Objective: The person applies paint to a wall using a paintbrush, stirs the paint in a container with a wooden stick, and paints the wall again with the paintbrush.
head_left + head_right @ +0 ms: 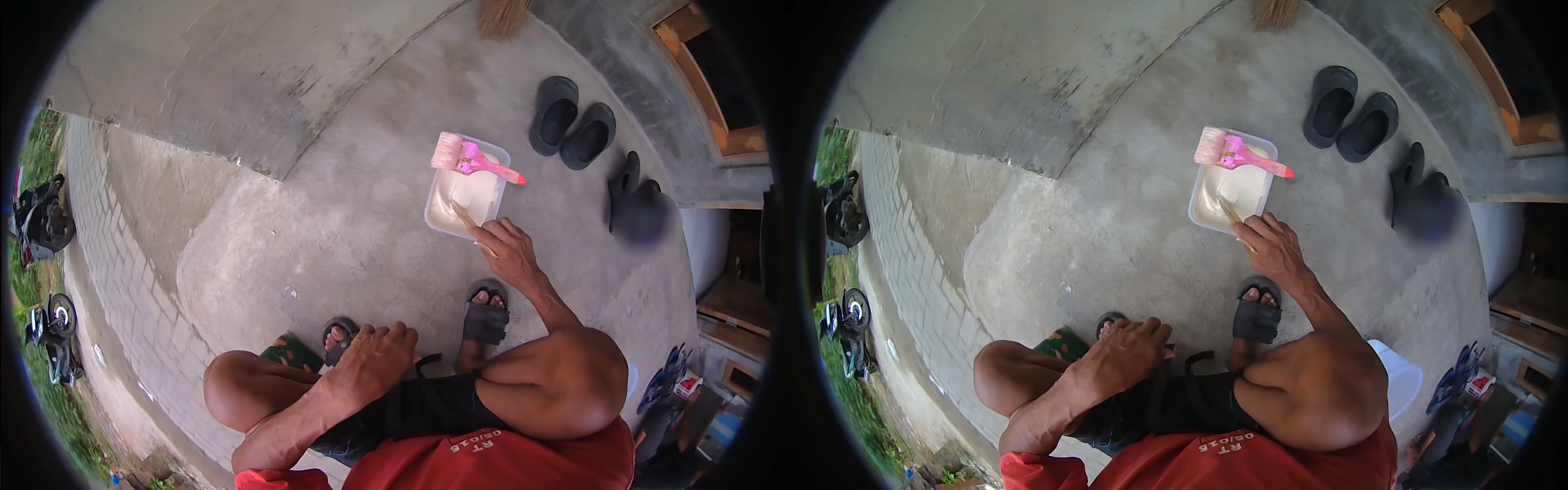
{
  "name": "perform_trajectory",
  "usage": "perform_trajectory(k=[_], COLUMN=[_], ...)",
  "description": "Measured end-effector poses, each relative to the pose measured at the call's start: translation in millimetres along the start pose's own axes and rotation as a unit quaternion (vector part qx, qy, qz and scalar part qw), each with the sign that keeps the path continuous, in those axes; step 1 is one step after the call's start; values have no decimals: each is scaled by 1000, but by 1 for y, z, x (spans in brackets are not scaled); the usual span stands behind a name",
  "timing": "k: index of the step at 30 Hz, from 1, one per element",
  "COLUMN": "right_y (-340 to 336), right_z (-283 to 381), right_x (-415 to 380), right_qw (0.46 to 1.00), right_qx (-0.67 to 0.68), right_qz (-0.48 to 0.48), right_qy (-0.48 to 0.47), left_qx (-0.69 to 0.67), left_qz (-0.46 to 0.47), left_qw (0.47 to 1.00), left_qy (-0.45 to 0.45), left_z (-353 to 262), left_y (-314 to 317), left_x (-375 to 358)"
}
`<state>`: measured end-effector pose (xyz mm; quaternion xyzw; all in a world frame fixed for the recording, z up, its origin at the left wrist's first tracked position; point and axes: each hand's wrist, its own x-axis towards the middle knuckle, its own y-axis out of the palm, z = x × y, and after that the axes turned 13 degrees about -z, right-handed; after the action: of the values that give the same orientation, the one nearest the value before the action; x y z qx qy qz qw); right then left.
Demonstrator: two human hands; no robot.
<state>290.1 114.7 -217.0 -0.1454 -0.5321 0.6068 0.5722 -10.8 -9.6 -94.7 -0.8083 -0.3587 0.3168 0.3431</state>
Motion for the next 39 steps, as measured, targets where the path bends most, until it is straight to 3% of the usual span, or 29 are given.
perform_trajectory(k=[14, 18, 23, 26, 28, 32, 37, 39], right_y=[6, -9, 1, 2, -10, 5, -5, -10], right_z=[4, 5, 2, 9, 2, -2, 1, -7], right_x=[13, -5, 15, 2, 1, 12, 1, 7], right_qw=[1000, 997, 999, 995, 996, 999, 991, 998], right_qx=[16, 31, 32, 48, 27, 17, 81, 17], right_qz=[13, 56, 30, 72, 80, 25, 90, 59], right_qy=[-24, -32, -17, -55, -28, -27, -56, 8], left_qx=[0, 6, 0, 6, 9, -1, 4, 4], left_qz=[6, 7, 9, 11, 0, 6, 4, 1], left_qw=[1000, 1000, 1000, 1000, 1000, 1000, 1000, 1000], left_qy=[13, -2, 13, 5, 0, 16, 1, 3], left_z=[-3, -2, -3, -2, -1, -1, 1, 0], left_y=[-1, -4, 0, -2, -2, 5, 3, 3], left_x=[1, 0, 1, 1, -1, 0, -1, -2])
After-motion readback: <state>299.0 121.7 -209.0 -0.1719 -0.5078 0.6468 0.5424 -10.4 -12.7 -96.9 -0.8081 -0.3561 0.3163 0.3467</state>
